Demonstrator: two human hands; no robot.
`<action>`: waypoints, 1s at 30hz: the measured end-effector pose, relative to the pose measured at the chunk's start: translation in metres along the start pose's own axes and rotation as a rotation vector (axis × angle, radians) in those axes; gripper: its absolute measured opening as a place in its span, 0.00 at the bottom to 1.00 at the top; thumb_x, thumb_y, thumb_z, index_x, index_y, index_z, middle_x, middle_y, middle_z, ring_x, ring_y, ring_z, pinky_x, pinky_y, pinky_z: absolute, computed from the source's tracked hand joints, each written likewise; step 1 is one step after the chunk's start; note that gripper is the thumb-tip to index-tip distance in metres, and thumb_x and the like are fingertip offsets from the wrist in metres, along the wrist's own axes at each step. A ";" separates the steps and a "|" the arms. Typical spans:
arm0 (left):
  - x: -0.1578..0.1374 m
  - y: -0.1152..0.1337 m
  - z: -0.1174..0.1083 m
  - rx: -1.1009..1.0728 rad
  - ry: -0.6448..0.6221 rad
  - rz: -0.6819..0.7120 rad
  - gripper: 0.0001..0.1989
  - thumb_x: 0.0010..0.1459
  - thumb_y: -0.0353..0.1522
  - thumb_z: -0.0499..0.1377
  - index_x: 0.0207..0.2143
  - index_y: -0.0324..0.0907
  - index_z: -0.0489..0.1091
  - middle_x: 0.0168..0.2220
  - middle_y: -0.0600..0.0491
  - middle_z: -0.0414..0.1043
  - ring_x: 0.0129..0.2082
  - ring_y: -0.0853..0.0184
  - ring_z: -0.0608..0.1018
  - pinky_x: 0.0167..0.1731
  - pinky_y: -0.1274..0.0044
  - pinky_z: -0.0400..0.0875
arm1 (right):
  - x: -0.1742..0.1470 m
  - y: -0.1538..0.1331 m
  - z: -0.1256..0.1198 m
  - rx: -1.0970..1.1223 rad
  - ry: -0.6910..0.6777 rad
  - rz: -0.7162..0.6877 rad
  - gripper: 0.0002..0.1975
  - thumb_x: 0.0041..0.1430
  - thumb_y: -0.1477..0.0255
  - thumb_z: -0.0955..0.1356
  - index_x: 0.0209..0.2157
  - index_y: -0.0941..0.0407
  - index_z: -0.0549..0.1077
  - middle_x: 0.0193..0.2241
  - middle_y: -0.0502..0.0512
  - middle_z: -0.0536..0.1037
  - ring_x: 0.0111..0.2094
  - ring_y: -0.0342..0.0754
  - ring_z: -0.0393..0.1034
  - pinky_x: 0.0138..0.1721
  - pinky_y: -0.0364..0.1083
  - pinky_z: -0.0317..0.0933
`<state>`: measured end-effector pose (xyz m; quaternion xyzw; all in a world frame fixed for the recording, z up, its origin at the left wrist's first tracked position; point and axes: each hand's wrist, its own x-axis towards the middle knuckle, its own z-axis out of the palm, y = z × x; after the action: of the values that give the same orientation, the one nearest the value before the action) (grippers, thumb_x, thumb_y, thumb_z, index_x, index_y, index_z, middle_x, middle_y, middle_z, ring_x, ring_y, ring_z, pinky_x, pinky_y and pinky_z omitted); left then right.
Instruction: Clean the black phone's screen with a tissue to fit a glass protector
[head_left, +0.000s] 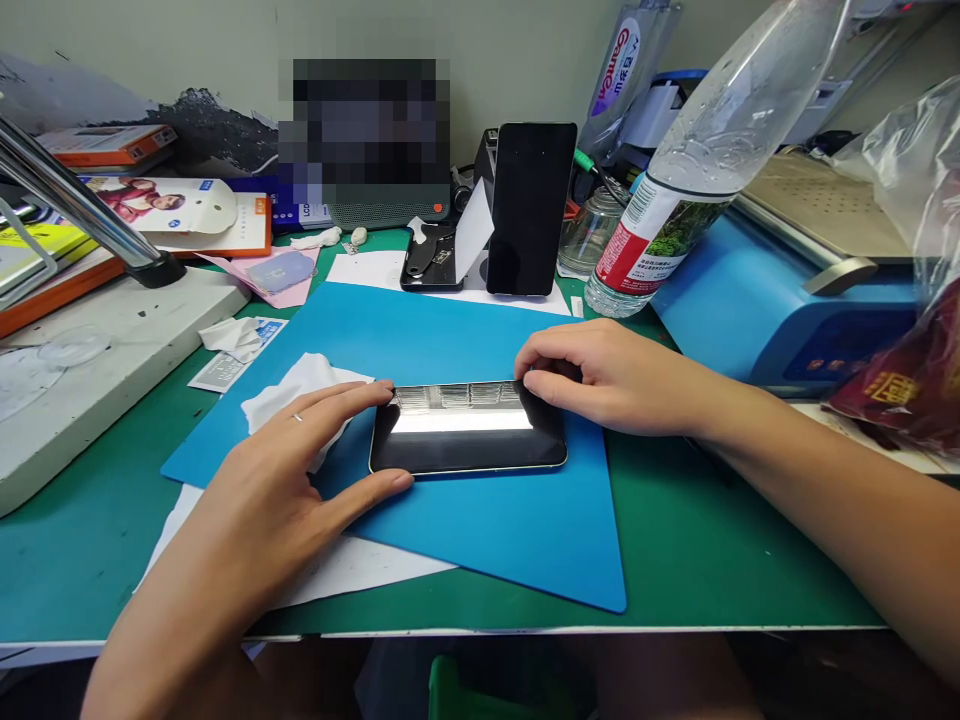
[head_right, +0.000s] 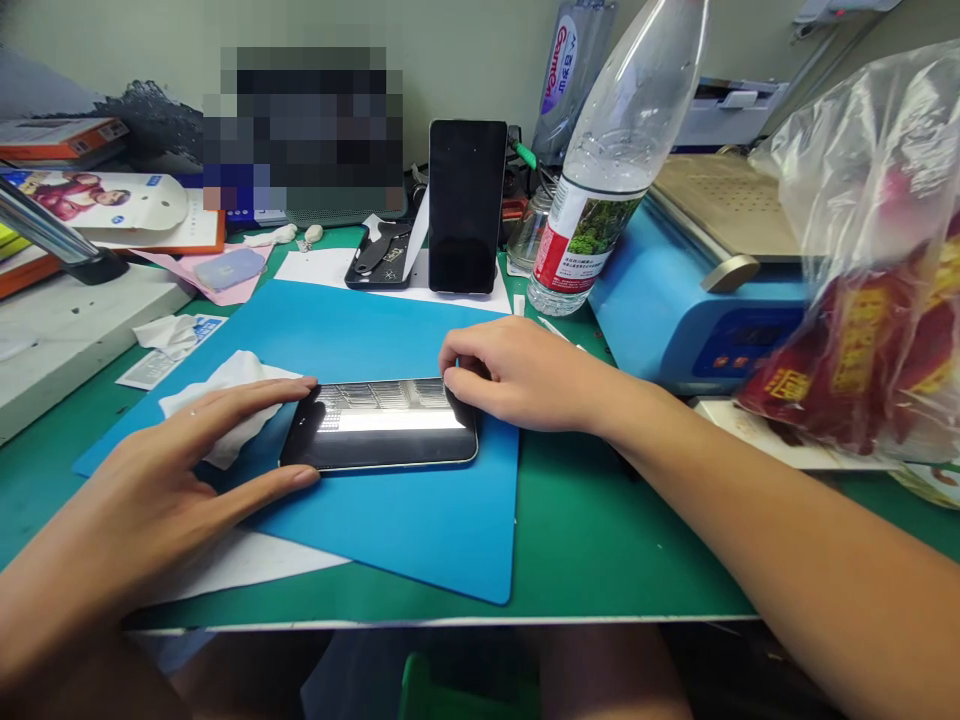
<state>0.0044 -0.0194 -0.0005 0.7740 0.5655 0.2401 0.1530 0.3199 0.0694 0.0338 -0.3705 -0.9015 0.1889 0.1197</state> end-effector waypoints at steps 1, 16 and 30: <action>0.000 0.000 0.000 -0.003 -0.005 -0.004 0.28 0.64 0.56 0.63 0.63 0.64 0.69 0.62 0.57 0.76 0.60 0.48 0.78 0.58 0.56 0.75 | 0.000 -0.001 0.000 0.001 -0.005 0.006 0.13 0.68 0.65 0.65 0.39 0.56 0.80 0.35 0.54 0.84 0.32 0.48 0.73 0.35 0.46 0.59; 0.000 0.012 -0.008 -0.029 -0.048 -0.013 0.29 0.66 0.46 0.65 0.66 0.54 0.65 0.66 0.52 0.72 0.64 0.52 0.75 0.62 0.61 0.72 | 0.005 0.001 -0.001 0.010 -0.034 0.030 0.19 0.66 0.52 0.67 0.36 0.53 0.79 0.25 0.50 0.77 0.24 0.46 0.68 0.26 0.46 0.57; 0.000 0.010 -0.006 -0.018 -0.044 0.001 0.27 0.67 0.47 0.65 0.64 0.55 0.67 0.65 0.54 0.74 0.63 0.53 0.76 0.60 0.62 0.72 | 0.006 0.001 -0.002 0.033 -0.023 0.015 0.22 0.73 0.55 0.61 0.38 0.54 0.79 0.34 0.55 0.83 0.33 0.50 0.75 0.35 0.48 0.63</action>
<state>0.0093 -0.0228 0.0102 0.7782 0.5593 0.2279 0.1722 0.3170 0.0746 0.0361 -0.3729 -0.8969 0.2087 0.1139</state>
